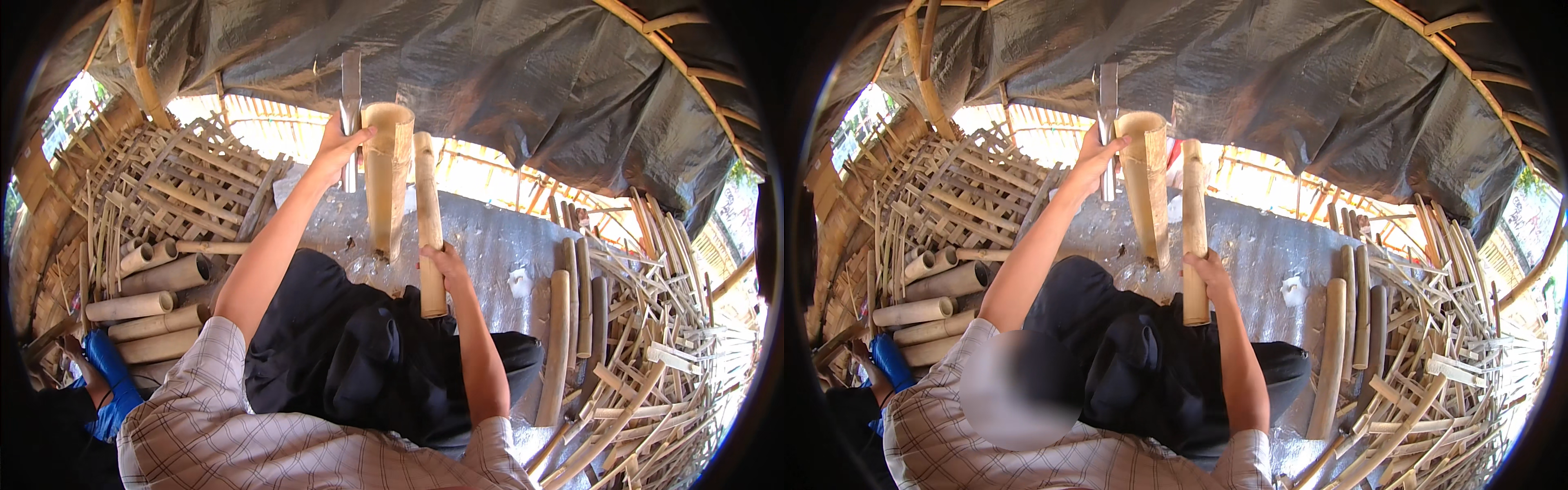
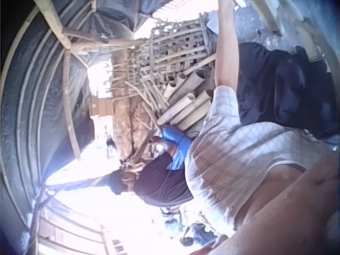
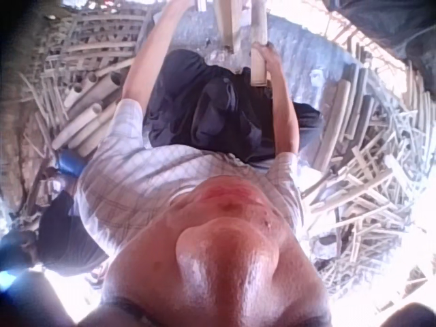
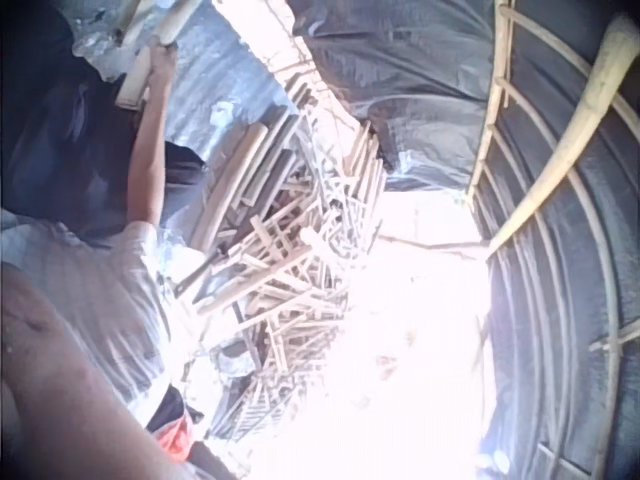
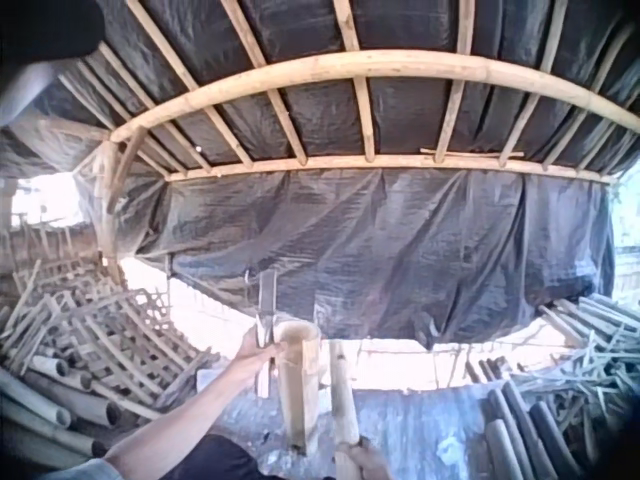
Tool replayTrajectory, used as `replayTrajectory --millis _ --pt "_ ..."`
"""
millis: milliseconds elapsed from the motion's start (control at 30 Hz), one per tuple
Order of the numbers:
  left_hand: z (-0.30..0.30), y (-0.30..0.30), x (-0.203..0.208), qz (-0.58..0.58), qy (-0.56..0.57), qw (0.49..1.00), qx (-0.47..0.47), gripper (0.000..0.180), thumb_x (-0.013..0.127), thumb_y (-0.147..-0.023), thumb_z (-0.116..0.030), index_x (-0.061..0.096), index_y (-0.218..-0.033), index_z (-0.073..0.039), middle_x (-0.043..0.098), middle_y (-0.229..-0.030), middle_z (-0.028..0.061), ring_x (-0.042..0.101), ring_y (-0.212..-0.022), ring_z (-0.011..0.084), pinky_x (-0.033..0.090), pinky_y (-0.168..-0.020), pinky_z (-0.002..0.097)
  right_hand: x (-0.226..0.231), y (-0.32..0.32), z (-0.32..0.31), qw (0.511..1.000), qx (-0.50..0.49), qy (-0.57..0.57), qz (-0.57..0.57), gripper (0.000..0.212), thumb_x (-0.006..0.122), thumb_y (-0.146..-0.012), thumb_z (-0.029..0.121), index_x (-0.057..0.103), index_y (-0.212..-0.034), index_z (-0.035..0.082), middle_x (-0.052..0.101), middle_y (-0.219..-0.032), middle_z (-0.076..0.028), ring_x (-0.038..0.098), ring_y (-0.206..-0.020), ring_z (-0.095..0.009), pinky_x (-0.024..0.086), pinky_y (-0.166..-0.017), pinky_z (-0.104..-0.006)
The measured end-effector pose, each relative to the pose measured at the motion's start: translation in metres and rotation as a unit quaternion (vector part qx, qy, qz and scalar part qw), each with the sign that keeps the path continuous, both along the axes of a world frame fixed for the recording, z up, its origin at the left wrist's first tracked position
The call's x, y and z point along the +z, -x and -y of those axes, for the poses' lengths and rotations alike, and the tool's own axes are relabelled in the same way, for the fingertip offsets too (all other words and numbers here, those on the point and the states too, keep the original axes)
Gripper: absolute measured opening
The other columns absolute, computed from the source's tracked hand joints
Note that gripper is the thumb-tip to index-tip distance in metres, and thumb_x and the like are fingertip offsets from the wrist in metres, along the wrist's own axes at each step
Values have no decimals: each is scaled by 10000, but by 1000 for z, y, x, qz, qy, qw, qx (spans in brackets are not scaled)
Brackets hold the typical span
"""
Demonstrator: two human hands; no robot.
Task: The person carves and hollows out bamboo stalks using a metal chisel and a bamboo stalk as a mallet. They hold a stalk upright and strike the chisel into its top, then pick up and process several other stalks, moving them to a pile.
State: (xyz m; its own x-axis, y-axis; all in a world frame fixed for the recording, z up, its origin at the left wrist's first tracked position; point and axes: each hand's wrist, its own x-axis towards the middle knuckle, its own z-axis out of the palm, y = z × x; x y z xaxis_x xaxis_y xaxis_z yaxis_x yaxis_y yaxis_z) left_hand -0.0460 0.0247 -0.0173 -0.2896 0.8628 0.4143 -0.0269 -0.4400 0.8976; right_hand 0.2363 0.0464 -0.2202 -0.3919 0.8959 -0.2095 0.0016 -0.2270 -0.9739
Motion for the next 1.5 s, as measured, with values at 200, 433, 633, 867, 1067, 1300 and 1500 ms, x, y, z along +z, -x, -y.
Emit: replayTrajectory --millis 200,433,633,867,1067,1300,1500 --pt "-8 -12 1 30 2 1000 1 432 803 -876 -106 456 -1126 -51 569 -844 47 546 -556 114 432 -406 277 75 -27 30 999 32 -3 -22 515 805 -793 209 577 -1156 -76 688 -888 -142 689 -709 -216 557 -622 -362" --pt "-22 -23 1 -7 -14 1000 -4 338 791 -884 -95 502 -1053 -47 554 -787 19 522 -532 98 430 -394 259 30 -71 56 1000 -3 -11 26 491 786 -790 235 582 -1113 -73 680 -815 -137 682 -725 -210 550 -641 -355" --pt "-43 -15 2 -55 -8 998 -34 286 748 -936 -107 575 -1139 -4 683 -924 69 641 -659 122 501 -475 274 30 -61 50 992 -31 46 -115 374 750 -807 230 610 -1029 -37 660 -809 -128 676 -694 -220 557 -606 -366" --pt "-58 -34 7 -38 -68 993 -83 323 782 -921 -139 626 -1182 -28 721 -1013 55 709 -894 137 596 -738 296 36 -73 47 993 -16 20 -117 471 747 -825 233 555 -1148 -50 651 -851 -129 680 -701 -221 559 -596 -367" --pt "-73 -48 15 -55 -68 994 -70 327 825 -874 -131 623 -1110 -27 689 -929 34 689 -815 125 591 -716 302 35 -70 47 996 -10 22 -85 468 763 -815 210 554 -1140 -53 643 -837 -126 679 -679 -225 555 -581 -371" --pt "-74 -74 20 -49 -43 958 -279 330 784 -908 -190 621 -1145 -28 726 -1023 119 739 -912 213 629 -797 358 37 -67 52 995 -10 25 -94 440 753 -813 221 585 -1102 -66 645 -855 -118 681 -704 -219 552 -625 -354" --pt "-99 -83 15 -53 -16 945 -321 346 797 -904 -198 616 -1144 -26 726 -1061 151 742 -973 296 641 -826 442 38 -61 56 988 -12 47 -149 490 753 -809 214 553 -1155 -69 640 -885 -134 681 -720 -222 557 -626 -358"
